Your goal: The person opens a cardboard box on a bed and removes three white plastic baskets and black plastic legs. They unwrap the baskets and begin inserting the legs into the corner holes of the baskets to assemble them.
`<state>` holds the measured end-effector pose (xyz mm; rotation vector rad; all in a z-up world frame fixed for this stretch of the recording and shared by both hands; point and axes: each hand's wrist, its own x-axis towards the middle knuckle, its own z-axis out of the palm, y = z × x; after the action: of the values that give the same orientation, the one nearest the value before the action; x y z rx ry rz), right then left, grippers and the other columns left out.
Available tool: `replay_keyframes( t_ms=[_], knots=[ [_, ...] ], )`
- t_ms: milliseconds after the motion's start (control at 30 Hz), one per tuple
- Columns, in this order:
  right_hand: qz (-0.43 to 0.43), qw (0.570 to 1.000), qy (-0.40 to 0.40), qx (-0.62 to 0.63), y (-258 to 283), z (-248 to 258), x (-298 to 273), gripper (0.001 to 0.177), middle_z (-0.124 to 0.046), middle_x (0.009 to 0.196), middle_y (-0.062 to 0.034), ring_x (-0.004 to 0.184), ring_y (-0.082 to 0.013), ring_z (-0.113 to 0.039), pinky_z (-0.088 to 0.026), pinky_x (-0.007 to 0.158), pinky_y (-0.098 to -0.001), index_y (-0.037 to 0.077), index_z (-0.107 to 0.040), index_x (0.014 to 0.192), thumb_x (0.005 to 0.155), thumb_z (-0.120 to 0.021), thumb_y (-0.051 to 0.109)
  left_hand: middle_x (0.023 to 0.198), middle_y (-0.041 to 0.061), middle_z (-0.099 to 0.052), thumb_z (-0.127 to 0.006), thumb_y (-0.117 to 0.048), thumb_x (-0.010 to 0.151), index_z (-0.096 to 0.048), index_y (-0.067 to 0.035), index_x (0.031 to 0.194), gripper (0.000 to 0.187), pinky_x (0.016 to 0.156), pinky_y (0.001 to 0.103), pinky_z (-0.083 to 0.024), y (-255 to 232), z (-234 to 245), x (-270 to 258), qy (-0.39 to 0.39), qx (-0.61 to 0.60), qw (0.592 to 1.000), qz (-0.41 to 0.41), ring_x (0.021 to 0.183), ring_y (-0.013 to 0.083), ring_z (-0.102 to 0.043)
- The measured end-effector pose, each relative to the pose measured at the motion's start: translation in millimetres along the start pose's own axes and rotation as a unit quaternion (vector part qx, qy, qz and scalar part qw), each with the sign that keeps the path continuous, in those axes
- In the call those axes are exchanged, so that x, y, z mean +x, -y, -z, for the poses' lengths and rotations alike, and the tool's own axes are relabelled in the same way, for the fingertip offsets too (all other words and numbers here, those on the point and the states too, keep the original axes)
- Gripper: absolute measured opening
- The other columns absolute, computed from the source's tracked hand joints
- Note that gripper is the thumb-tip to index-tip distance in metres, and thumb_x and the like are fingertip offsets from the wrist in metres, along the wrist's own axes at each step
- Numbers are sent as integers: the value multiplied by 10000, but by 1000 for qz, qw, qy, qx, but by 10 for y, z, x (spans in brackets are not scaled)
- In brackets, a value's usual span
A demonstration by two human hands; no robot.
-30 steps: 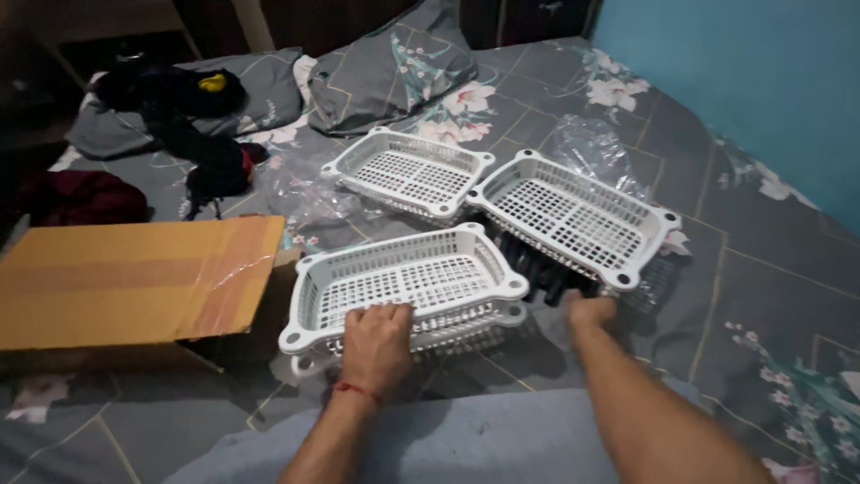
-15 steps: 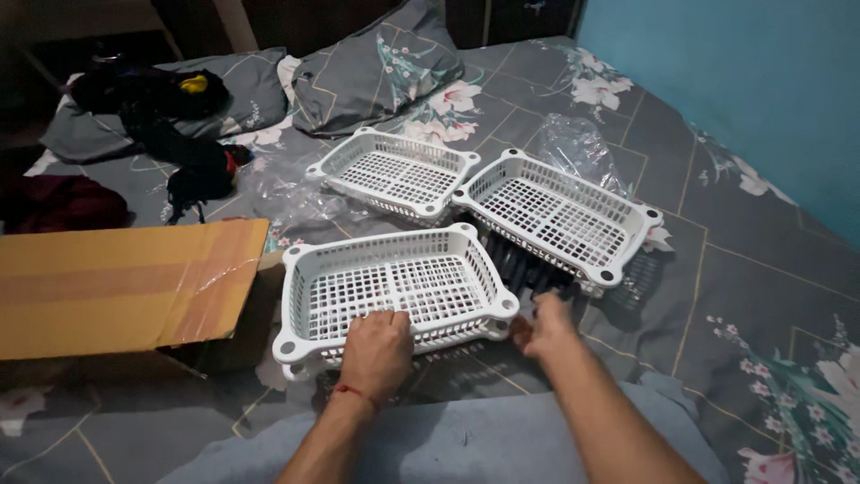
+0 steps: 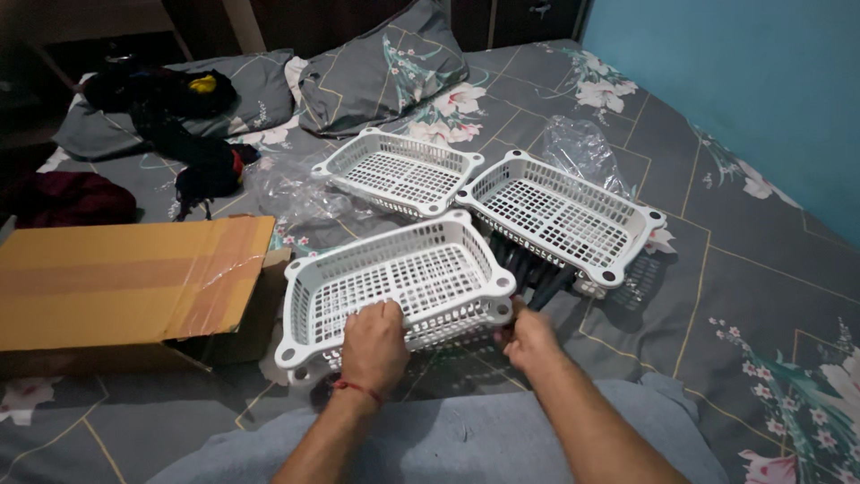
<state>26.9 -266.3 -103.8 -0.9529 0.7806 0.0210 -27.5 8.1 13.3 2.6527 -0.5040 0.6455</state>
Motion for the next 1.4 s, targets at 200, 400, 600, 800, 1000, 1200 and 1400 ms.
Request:
replay_keyframes(
  t_ms=[200,400,600,800,1000,1200,1400],
  knots=[
    [30,995,-78,-53,-195,63,37,184,-674,780,-112,584,-228,-592,-455,437,-369,4,-675,970,1008,-594,165,806,124,-644,-605,-45,792,-588,-90,823,57,744,496,-474,-43,165,94,-30,-2,999,22,818,334,-627],
    [116,983,-119,-82,-135,6,-110,142,-669,794,-123,579,-212,-579,-419,426,-403,-71,-673,977,941,-691,65,811,103,-655,-624,-68,795,-600,-77,834,46,762,477,-455,-61,371,169,-33,-34,998,-40,851,330,-635],
    [84,989,8,120,-220,9,-61,157,-759,870,-83,649,-187,-707,-565,504,-350,38,-719,1048,918,-646,86,859,92,-642,-616,-100,819,-602,-92,847,33,785,437,-456,-236,512,173,10,16,988,-155,886,290,-618],
    [42,998,28,-38,-393,129,220,145,-714,818,-53,581,-169,-604,-436,427,-331,50,-729,976,943,-740,190,811,107,-611,-588,-48,787,-594,-86,827,55,787,446,-455,-218,553,300,-86,15,986,-145,829,298,-593],
    [74,986,-51,-143,-296,87,-6,220,-708,824,-132,583,-236,-634,-437,402,-335,-24,-642,1033,927,-727,149,805,129,-656,-543,21,855,-620,-71,836,121,728,458,-466,316,281,1038,-124,34,987,-94,786,310,-593],
    [86,987,-68,-114,-194,-83,-292,354,-707,908,-161,618,-248,-659,-469,425,-348,12,-536,1176,903,-735,119,930,158,-679,-555,-27,866,-638,-74,912,106,853,480,-505,728,-93,1646,-80,58,991,-92,936,360,-625],
    [57,989,-42,-129,-167,-49,-347,356,-705,957,-163,666,-250,-682,-557,490,-345,-22,-545,1177,934,-722,169,1237,250,-653,-513,-43,736,-632,-19,1264,542,964,473,-485,763,-374,1725,-119,113,970,-181,1157,392,-598]
  ],
)
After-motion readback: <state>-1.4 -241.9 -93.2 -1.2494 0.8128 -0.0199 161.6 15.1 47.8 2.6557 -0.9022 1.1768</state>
